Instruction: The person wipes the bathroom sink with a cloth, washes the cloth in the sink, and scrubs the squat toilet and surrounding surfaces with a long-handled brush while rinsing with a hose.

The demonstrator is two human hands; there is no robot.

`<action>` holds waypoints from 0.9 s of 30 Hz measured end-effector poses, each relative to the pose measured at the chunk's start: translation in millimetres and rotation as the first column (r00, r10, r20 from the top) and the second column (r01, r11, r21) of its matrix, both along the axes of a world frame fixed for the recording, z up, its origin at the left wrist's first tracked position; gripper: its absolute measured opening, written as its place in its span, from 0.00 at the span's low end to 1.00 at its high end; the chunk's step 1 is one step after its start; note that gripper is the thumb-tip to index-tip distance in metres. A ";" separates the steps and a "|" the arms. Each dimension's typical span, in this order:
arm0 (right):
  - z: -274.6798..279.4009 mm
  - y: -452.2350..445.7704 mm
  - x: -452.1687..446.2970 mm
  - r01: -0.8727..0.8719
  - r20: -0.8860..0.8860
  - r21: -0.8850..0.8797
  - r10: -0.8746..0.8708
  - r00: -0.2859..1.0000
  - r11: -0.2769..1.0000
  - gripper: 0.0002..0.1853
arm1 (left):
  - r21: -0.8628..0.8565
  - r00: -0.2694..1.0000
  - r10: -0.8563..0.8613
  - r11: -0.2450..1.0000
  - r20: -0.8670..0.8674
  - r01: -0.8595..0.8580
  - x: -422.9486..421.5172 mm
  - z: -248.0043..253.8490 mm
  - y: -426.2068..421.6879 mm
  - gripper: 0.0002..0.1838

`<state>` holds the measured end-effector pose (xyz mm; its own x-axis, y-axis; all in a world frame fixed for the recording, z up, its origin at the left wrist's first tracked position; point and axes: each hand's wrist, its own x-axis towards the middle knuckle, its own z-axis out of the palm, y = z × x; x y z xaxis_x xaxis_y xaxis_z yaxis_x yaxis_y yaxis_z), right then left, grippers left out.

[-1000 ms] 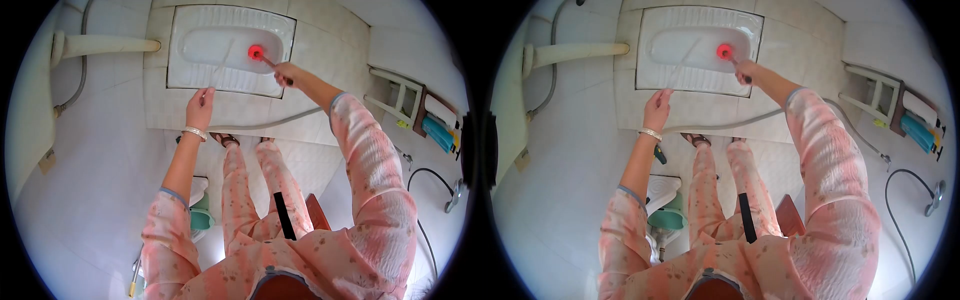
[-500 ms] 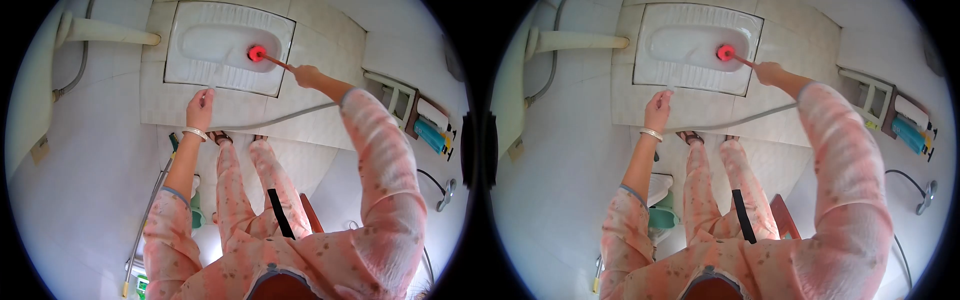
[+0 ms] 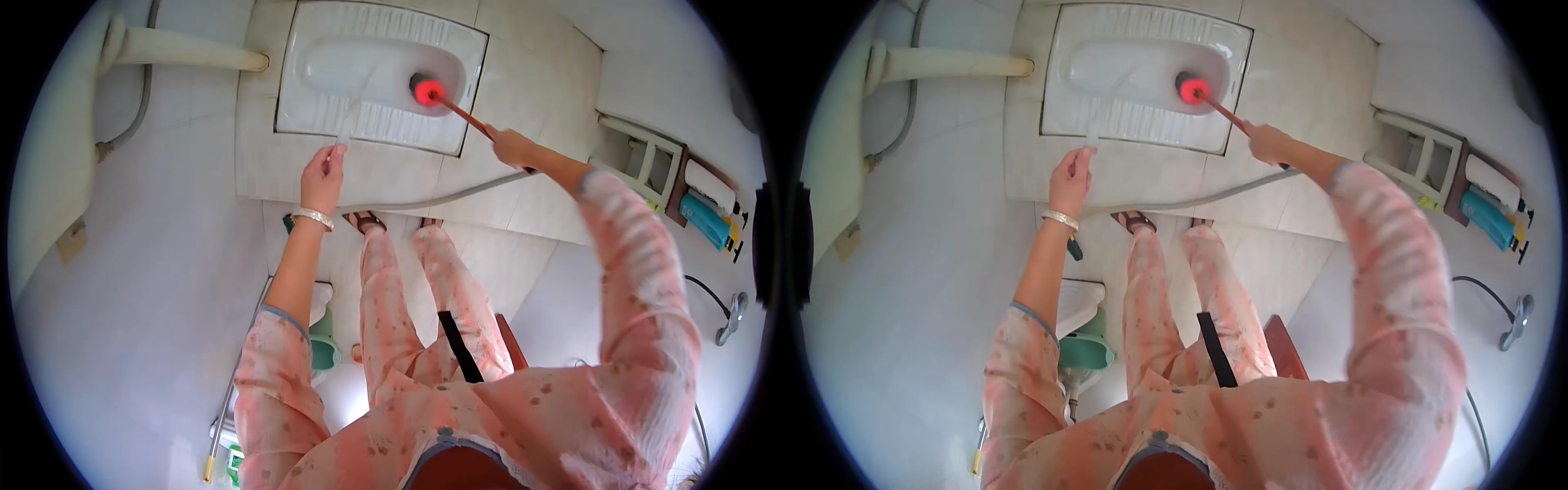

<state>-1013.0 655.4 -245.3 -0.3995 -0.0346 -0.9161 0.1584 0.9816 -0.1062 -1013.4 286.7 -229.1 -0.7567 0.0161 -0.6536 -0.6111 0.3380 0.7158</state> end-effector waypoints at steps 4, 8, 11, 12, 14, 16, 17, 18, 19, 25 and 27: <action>81.1 -1.0 -18.0 0.054 0.133 -0.044 -0.047 0.990 0.998 0.30 | 0.000 1.000 -0.007 1.000 0.007 0.007 1.8 -9.3 1.6 0.18; -50.0 -25.7 -0.9 0.230 0.058 -0.113 -0.225 0.973 0.967 0.29 | 0.008 0.999 -0.040 0.999 -0.009 0.040 9.2 -12.4 8.2 0.18; -72.2 -73.3 16.3 0.415 -0.081 -0.121 -0.426 0.901 0.902 0.29 | 0.028 0.999 -0.049 0.998 -0.004 0.049 1.4 -6.5 16.0 0.18; -63.0 -70.7 21.2 0.346 -0.046 -0.114 -0.353 0.935 0.931 0.29 | 0.023 0.999 -0.039 0.999 0.019 0.039 2.3 -1.5 17.6 0.18; -25.5 -59.5 21.1 0.268 -0.020 -0.112 -0.272 0.962 0.957 0.28 | 0.019 0.999 -0.024 1.000 0.032 0.023 0.6 1.4 19.9 0.18; 41.7 -38.0 24.3 0.412 0.094 -0.231 -0.402 0.911 0.881 0.30 | 0.048 1.000 -0.025 0.999 -0.006 0.026 1.6 -6.6 18.6 0.19; 35.6 -38.6 29.3 0.416 0.098 -0.233 -0.404 0.909 0.879 0.30 | 0.045 1.000 -0.028 0.999 -0.003 0.028 0.9 -3.5 18.4 0.19; 21.8 -37.7 38.7 0.384 0.037 -0.260 -0.388 0.921 0.886 0.30 | 0.033 0.999 -0.030 0.999 0.011 0.030 -1.5 -0.2 19.1 0.18; 8.3 -36.8 47.7 0.349 -0.028 -0.284 -0.371 0.928 0.893 0.29 | 0.022 0.999 -0.032 0.999 0.022 0.032 -4.0 3.8 21.9 0.18; -65.3 -47.9 34.9 0.364 -0.157 -0.284 -0.417 0.895 0.887 0.25 | -0.125 0.998 -0.035 0.992 -0.044 0.029 5.6 -11.7 14.5 0.18; -17.6 -34.6 39.5 0.443 -0.143 -0.329 -0.508 0.850 0.834 0.23 | -0.054 1.000 0.019 0.998 0.007 -0.018 6.0 6.9 18.7 0.20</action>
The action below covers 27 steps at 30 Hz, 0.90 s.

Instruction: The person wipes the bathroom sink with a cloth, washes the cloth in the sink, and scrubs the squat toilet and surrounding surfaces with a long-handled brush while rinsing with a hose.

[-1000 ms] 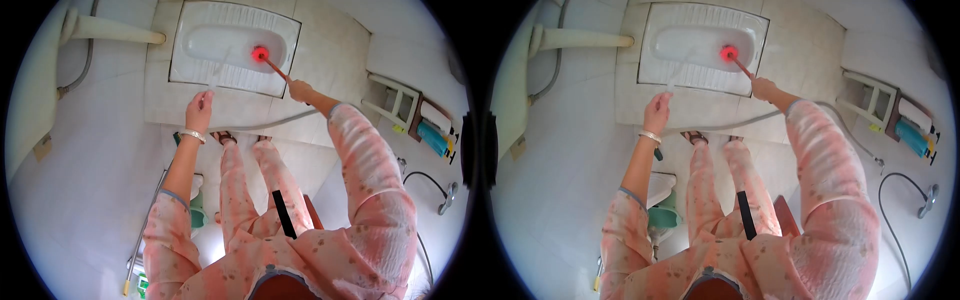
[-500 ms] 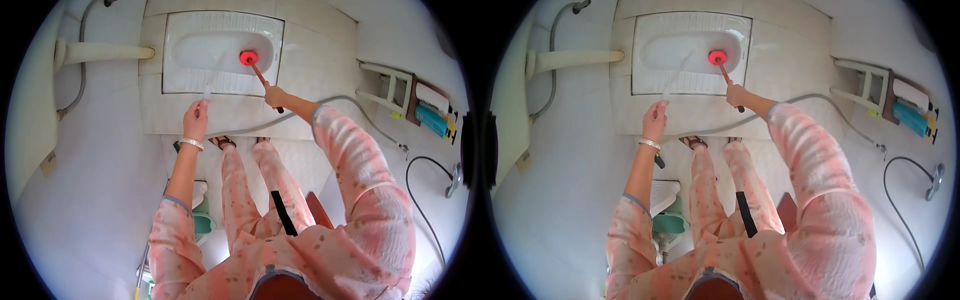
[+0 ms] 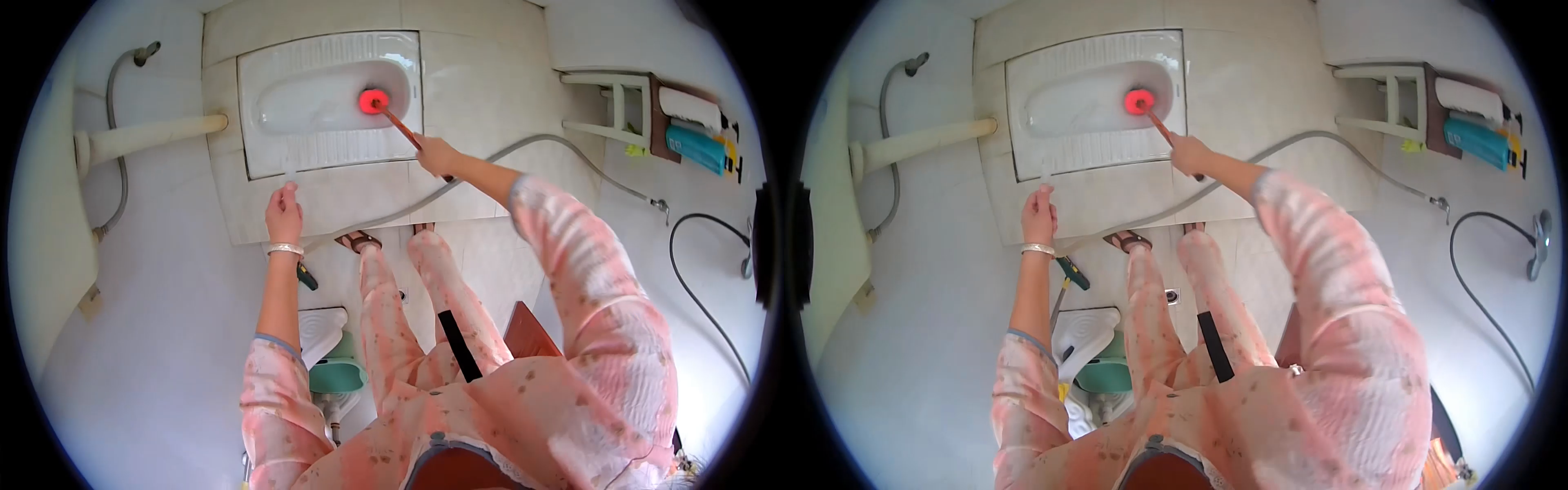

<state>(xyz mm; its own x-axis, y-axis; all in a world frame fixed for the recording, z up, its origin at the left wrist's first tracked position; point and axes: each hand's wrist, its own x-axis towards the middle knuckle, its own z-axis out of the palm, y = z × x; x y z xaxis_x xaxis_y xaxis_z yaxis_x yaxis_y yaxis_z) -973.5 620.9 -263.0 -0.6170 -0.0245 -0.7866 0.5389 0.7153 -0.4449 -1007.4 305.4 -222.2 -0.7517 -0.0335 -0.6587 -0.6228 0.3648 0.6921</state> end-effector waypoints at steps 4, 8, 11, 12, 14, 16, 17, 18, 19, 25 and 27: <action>65.8 46.3 108.3 -0.097 -0.183 0.158 0.126 0.975 0.983 0.29 | -0.075 0.989 0.094 0.994 0.115 -0.085 1.2 17.6 12.2 0.22; 99.4 56.7 204.1 0.102 -0.263 0.082 -0.078 0.962 0.991 0.31 | -0.032 0.985 0.125 0.992 0.119 -0.122 1.7 25.0 26.1 0.19; 109.1 71.7 244.7 0.303 -0.322 0.142 -0.245 0.914 0.942 0.31 | -0.006 0.986 0.108 0.994 0.130 -0.108 -3.0 31.1 38.4 0.20; 99.7 81.2 250.8 0.372 -0.336 0.198 -0.294 0.895 0.907 0.32 | -0.008 0.983 0.112 0.994 0.147 -0.112 -4.8 33.8 42.1 0.21; 67.1 85.6 257.5 0.449 -0.352 0.246 -0.353 0.867 0.859 0.33 | -0.020 0.985 0.102 0.995 0.141 -0.100 -9.0 38.1 50.5 0.20; 37.3 58.6 248.9 0.401 -0.291 0.287 -0.320 0.902 0.870 0.34 | -0.036 0.987 0.088 0.996 0.136 -0.084 -11.3 40.3 58.7 0.20; 32.3 39.9 240.6 0.378 -0.264 0.294 -0.306 0.915 0.878 0.35 | -0.039 0.985 0.123 0.992 0.124 -0.119 -12.8 40.1 62.4 0.19; 37.8 15.3 229.9 0.355 -0.241 0.277 -0.293 0.925 0.893 0.36 | -0.045 0.981 0.158 0.987 0.117 -0.154 -11.2 41.3 66.7 0.19; 34.2 3.2 221.7 0.370 -0.302 0.152 -0.313 0.900 0.917 0.36 | -0.047 0.983 0.141 0.990 0.116 -0.136 -9.4 44.3 72.0 0.19; 28.8 81.1 201.8 0.522 -0.378 0.157 -0.438 0.816 0.838 0.34 | -0.012 0.992 -0.117 0.993 0.049 0.118 -8.0 54.3 121.5 0.18; 35.8 147.3 205.9 0.572 -0.482 0.339 -0.385 0.787 0.747 0.32 | 0.067 0.975 -0.213 0.976 0.060 0.209 -9.4 59.7 149.3 0.18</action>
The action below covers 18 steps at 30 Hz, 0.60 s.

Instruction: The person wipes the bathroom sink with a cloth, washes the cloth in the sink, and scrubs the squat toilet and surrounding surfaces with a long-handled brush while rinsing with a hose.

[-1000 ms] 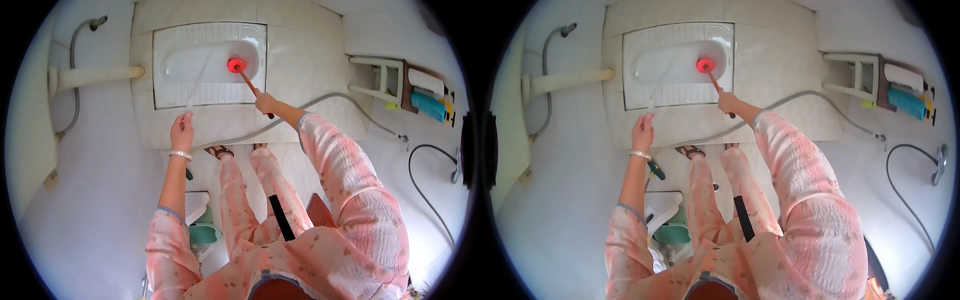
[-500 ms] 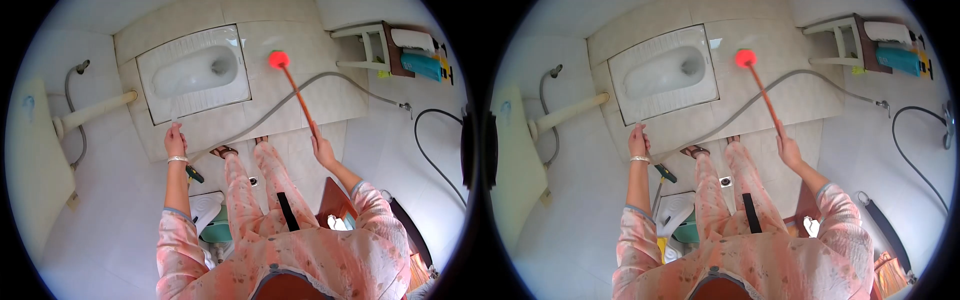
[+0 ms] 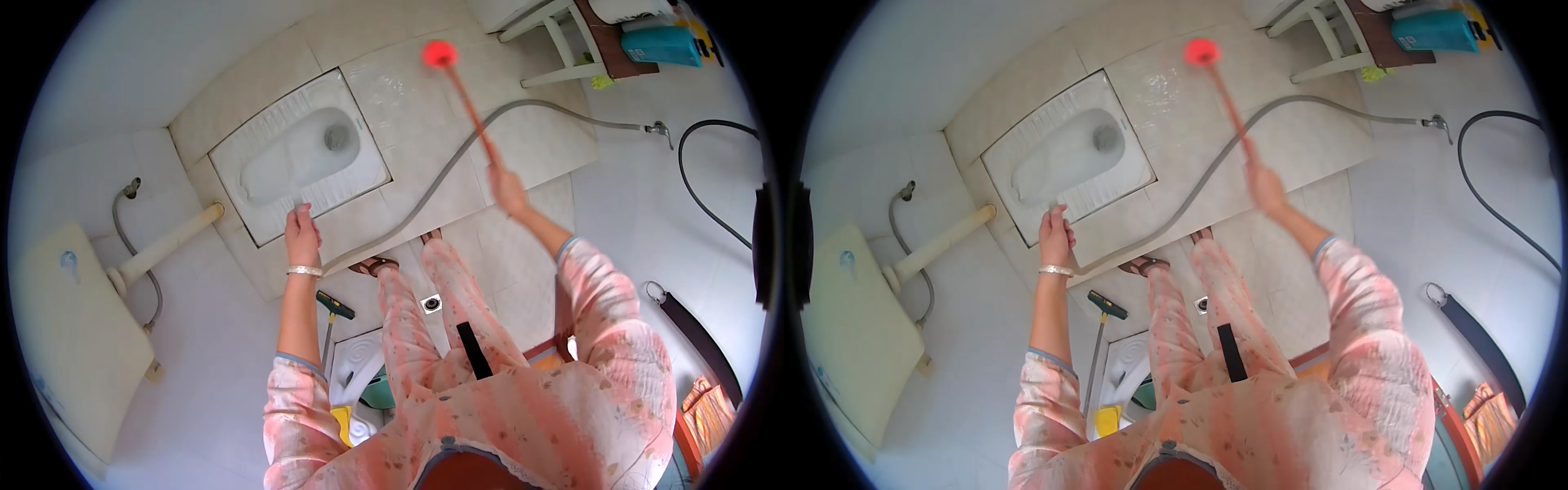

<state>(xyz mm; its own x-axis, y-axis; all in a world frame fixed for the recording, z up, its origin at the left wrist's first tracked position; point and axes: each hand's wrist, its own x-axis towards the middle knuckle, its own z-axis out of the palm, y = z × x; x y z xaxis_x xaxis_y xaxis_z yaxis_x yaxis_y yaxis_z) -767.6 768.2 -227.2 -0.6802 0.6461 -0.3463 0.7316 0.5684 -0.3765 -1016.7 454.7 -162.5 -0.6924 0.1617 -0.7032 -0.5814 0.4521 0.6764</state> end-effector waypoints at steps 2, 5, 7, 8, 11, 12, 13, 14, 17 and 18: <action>-24.3 60.3 6.4 0.079 -0.090 0.065 -0.073 0.993 0.995 0.34 | 0.045 0.998 -0.056 0.997 -0.002 0.056 -3.7 5.4 27.7 0.18; -65.8 51.7 -9.9 0.221 0.137 -0.093 -0.208 0.969 0.971 0.37 | 0.117 0.993 -0.115 0.987 0.007 0.113 -10.1 21.7 76.8 0.17; -51.7 -4.1 -22.5 0.090 0.193 -0.077 -0.074 0.978 0.993 0.37 | 0.159 0.990 -0.140 0.977 -0.017 0.141 -13.9 32.0 109.5 0.15; -37.6 -25.0 -23.7 0.017 0.129 -0.157 0.003 0.992 0.987 0.35 | 0.156 0.989 -0.150 0.976 -0.017 0.151 -15.3 38.6 125.8 0.15; -1.3 -11.1 -25.4 -0.148 -0.009 -0.251 0.150 0.989 0.957 0.32 | 0.128 0.978 -0.186 0.972 -0.096 0.197 -25.8 59.1 174.5 0.14; 2.0 -3.4 -23.3 -0.243 -0.075 -0.274 0.232 0.970 0.930 0.31 | 0.153 0.973 -0.209 0.963 -0.094 0.222 -30.6 63.8 186.4 0.14; -3.3 15.5 -18.4 -0.197 -0.059 -0.217 0.189 0.980 0.956 0.30 | 0.177 0.968 -0.234 0.952 -0.094 0.248 -35.7 68.9 197.1 0.15; -14.1 44.9 -16.4 -0.153 -0.049 -0.155 0.147 0.988 0.976 0.29 | 0.194 0.971 -0.235 0.951 -0.055 0.241 -41.7 76.5 207.7 0.15; -32.3 121.0 -43.1 0.040 0.044 -0.065 -0.037 0.998 0.997 0.29 | 0.188 0.946 -0.317 0.927 -0.071 0.324 -54.3 103.5 238.2 0.14; -40.4 133.0 -55.8 0.048 0.046 -0.059 -0.045 0.998 0.997 0.29 | 0.184 0.944 -0.321 0.926 -0.073 0.329 -57.5 111.9 248.0 0.14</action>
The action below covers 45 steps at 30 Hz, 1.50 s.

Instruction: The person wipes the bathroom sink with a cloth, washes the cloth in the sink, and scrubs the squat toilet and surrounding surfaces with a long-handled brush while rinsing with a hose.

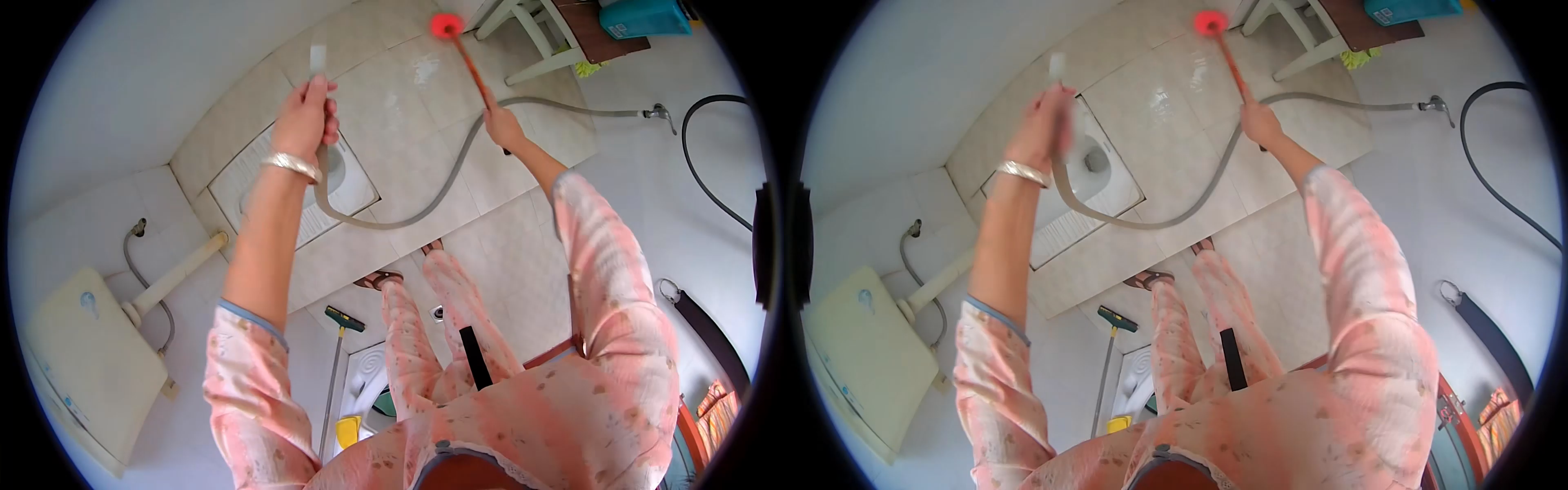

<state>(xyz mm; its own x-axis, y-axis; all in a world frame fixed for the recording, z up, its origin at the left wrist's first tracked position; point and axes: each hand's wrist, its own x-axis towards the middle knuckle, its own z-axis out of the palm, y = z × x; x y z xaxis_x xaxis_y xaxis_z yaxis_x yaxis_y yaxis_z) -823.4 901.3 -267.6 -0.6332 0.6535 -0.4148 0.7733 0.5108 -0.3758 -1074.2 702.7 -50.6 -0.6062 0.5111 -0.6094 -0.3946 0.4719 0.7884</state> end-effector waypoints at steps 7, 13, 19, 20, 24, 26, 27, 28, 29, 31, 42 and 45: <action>26.5 -90.6 -14.3 -0.138 -0.028 -0.157 0.136 0.990 0.978 0.30 | 0.110 0.995 -0.096 0.990 0.039 0.091 -22.2 67.5 75.1 0.17; 62.1 -11.4 18.4 -0.070 0.128 -0.133 0.087 0.988 0.989 0.32 | 0.103 0.944 -0.282 0.948 -0.170 0.301 -43.0 104.4 130.9 0.15; -39.9 -23.2 -15.6 0.038 0.017 0.000 -0.038 0.999 0.999 0.31 | -0.055 0.847 -0.443 0.893 -0.295 0.447 -45.4 100.1 143.2 0.14; -22.2 -44.9 -28.0 0.044 0.044 -0.092 -0.040 0.998 0.995 0.31 | -0.091 0.854 -0.431 0.901 -0.292 0.424 -45.4 99.2 142.6 0.14; 45.7 -53.7 -17.3 -0.215 -0.018 -0.253 0.217 0.976 0.943 0.31 | -0.255 0.707 -0.545 0.838 -0.451 0.482 -40.1 98.4 126.1 0.20; 55.5 -34.3 8.1 -0.241 0.009 -0.242 0.251 0.968 0.940 0.31 | -0.277 0.703 -0.546 0.837 -0.456 0.471 -45.3 97.7 115.8 0.21; 49.7 -23.6 26.8 -0.202 0.043 -0.172 0.213 0.976 0.964 0.31 | -0.287 0.705 -0.550 0.835 -0.448 0.469 -48.6 97.1 109.5 0.21; 42.7 -12.9 39.0 -0.169 0.071 -0.100 0.176 0.982 0.981 0.30 | -0.298 0.708 -0.550 0.835 -0.443 0.462 -52.5 96.1 102.7 0.21; 40.9 -3.1 42.1 -0.129 0.105 -0.072 0.137 0.985 0.989 0.30 | -0.300 0.717 -0.541 0.841 -0.440 0.450 -54.3 94.0 96.2 0.21; 26.2 15.9 27.3 -0.090 0.149 0.018 0.086 0.985 0.996 0.30 | -0.175 0.770 -0.494 0.868 -0.404 0.466 -53.1 86.9 87.0 0.20; 38.1 -16.2 39.1 0.093 0.068 -0.169 -0.083 0.994 0.981 0.32 | 0.139 0.878 -0.445 0.872 -0.174 0.469 -18.0 59.5 117.2 0.15; 52.4 -15.5 52.3 0.162 0.067 -0.247 -0.150 0.986 0.956 0.31 | 0.167 0.869 -0.443 0.861 -0.220 0.481 -14.2 69.4 136.8 0.15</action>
<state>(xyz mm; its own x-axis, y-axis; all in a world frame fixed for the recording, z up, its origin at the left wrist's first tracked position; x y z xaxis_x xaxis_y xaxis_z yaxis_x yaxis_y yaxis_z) -771.1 885.8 -215.3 -0.5076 0.6137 -0.6047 0.8556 0.2769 -0.4373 -1088.4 839.5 18.8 -0.3511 0.8613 -0.3672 -0.0251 0.3833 0.9233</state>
